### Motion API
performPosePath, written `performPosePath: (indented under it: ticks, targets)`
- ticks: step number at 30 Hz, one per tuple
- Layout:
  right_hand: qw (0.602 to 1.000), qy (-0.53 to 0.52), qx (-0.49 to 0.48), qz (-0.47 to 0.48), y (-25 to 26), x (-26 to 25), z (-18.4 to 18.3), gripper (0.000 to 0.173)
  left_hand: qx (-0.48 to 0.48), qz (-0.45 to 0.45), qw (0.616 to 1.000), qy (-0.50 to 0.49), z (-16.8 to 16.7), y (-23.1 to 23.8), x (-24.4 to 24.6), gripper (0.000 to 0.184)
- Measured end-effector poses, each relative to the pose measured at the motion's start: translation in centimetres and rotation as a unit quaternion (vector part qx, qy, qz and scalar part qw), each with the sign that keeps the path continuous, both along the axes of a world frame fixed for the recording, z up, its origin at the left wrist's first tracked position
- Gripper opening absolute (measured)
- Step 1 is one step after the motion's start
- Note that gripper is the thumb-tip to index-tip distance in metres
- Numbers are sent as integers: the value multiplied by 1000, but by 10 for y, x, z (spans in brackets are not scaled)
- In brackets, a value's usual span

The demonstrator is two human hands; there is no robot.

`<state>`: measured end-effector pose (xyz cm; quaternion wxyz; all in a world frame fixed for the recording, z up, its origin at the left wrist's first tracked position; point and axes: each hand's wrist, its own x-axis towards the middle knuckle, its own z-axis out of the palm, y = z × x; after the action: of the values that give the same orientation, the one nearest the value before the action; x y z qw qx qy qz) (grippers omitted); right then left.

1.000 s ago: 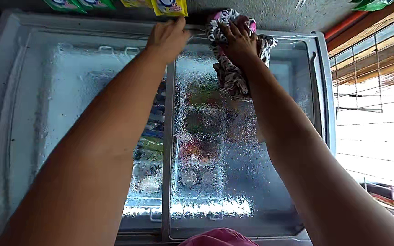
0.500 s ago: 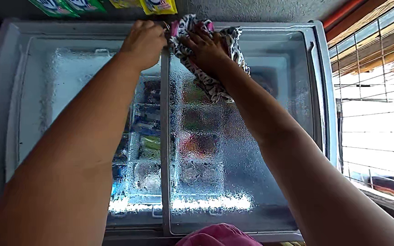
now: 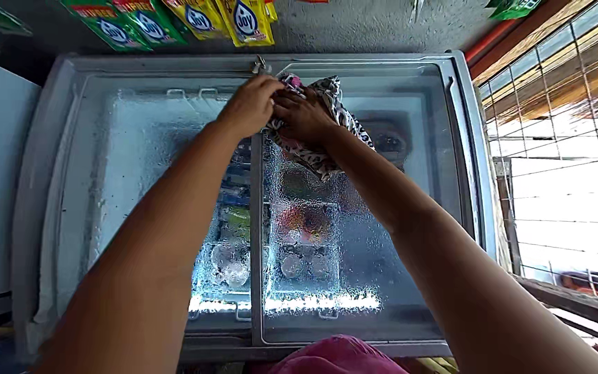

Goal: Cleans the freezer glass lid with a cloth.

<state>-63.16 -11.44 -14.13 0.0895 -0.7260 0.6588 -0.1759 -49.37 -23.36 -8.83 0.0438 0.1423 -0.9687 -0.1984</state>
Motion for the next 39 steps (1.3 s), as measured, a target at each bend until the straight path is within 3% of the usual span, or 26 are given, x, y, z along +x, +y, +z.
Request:
performPosePath:
  ticks: [4,7,11,16,20,23,26,29,33,36,39]
  targets:
    - [982,27,7,-185,46,13,8,77,51,29,997,-46,-21,6,-3,51]
    - [968,11,53,-246,62,11,-5,66,25,39,998,-30,-43,15,-3,58]
    - [977,-16,22,-212,68,17,-4,54,24,67,997,-20,-30,36,2,47]
    - [994,-26,-2,-103,117,31,-4,50,27,56,998,-1,-23,90,43,28]
    - [996,-95,2,6,148,13,19,46,66,8,998,13,-11,113,58,31]
    - [993,-112,-38,13,140,-29,60,46,34,23,999,28,33,109,26,38]
    - [995,-84,-34,-45,121,-79,110,46,-4,42,999,12,81,93,-24,47]
    - [993,-71,19,-88,93,-132,126,46,-22,22,1000,5,84,66,-78,49]
    - [980,-88,102,-148,68,-176,79,57,16,21,999,-19,39,43,-129,43]
    - [977,-45,104,-184,68,-179,8,62,70,14,997,-35,-9,40,-142,62]
    - [970,4,100,-223,71,-171,-10,61,85,15,995,-59,-43,48,-142,58]
